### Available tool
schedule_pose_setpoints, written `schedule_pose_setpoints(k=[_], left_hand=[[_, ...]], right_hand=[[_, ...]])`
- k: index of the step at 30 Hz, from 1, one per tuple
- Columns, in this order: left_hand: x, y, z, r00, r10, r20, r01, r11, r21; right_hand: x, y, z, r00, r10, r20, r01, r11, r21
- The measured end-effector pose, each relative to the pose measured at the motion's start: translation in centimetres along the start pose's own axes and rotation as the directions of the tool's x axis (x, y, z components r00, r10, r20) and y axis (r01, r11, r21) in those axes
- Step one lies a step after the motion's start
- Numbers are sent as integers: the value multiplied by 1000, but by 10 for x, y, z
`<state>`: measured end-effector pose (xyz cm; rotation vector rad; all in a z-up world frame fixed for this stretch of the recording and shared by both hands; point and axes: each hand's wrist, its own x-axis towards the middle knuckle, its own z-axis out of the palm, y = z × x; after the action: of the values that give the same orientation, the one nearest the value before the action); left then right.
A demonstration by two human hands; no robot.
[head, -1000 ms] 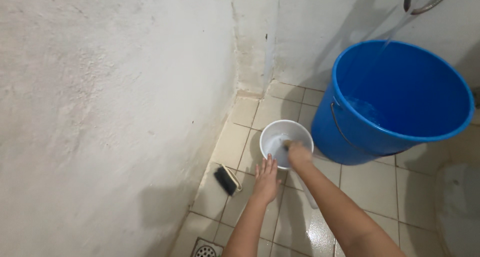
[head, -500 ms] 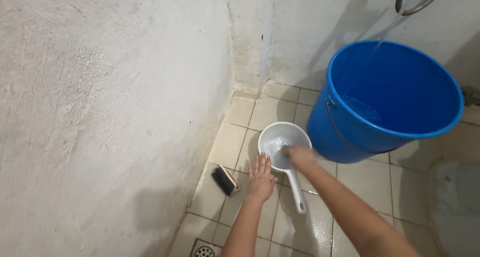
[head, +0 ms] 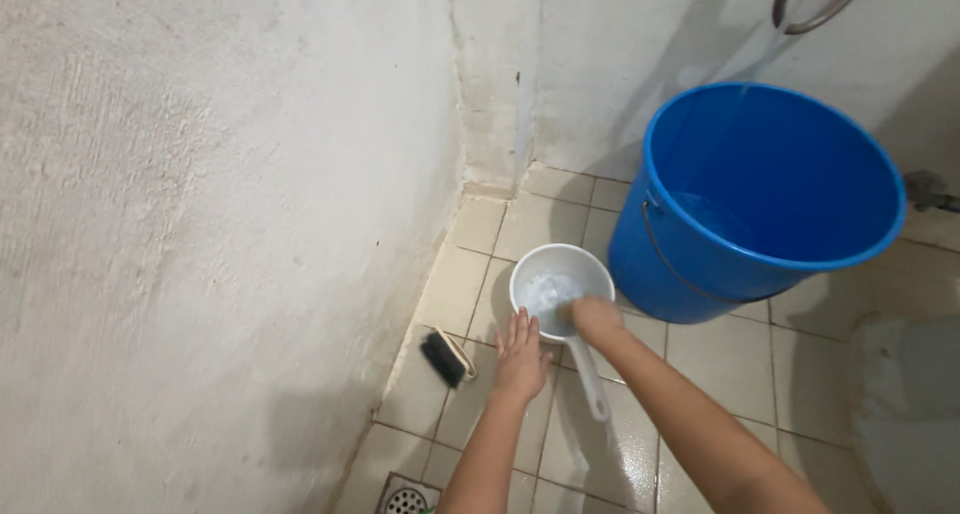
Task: The person prepares a cleaning solution by pouring powder into a small white jug and adding water from a blue bucket. They use a brush to scrub the faucet and shower hose, rinsing the brush repeatedly. The person also handles a pink packet and a green sachet, placing them on the toilet tank.
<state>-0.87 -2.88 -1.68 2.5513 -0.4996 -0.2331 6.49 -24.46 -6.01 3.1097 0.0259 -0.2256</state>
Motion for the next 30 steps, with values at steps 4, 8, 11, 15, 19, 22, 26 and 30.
schedule_pose_setpoints(k=[4, 8, 11, 15, 19, 22, 26, 30], left_hand=[[2, 15, 6, 1000, 22, -4, -22, 999, -43], [6, 23, 20, 1000, 12, 11, -11, 997, -78], [11, 25, 31, 998, 20, -66, -27, 992, -120], [8, 32, 27, 982, 44, -183, -94, 957, -275], [12, 52, 10, 983, 25, -182, -103, 895, -434], [21, 59, 7, 960, -39, -277, -121, 837, -534], [39, 58, 12, 932, -137, -337, -51, 867, -496], [45, 70, 0, 942, -183, -283, -37, 779, -626]], right_hand=[[-21, 4, -37, 994, 87, -59, -69, 962, 265], [-49, 4, -81, 992, 102, -75, -73, 946, 316], [-59, 9, -83, 998, 49, -45, -29, 934, 357], [-61, 10, -55, 993, -28, -117, 74, 911, 406], [-63, -2, -52, 997, -52, -63, 82, 719, 690], [-71, -7, -82, 1000, 6, 21, -20, 571, 820], [-77, 4, -160, 994, -13, -109, 87, 692, 717], [-76, 55, -281, 797, -28, -603, 380, 799, 466]])
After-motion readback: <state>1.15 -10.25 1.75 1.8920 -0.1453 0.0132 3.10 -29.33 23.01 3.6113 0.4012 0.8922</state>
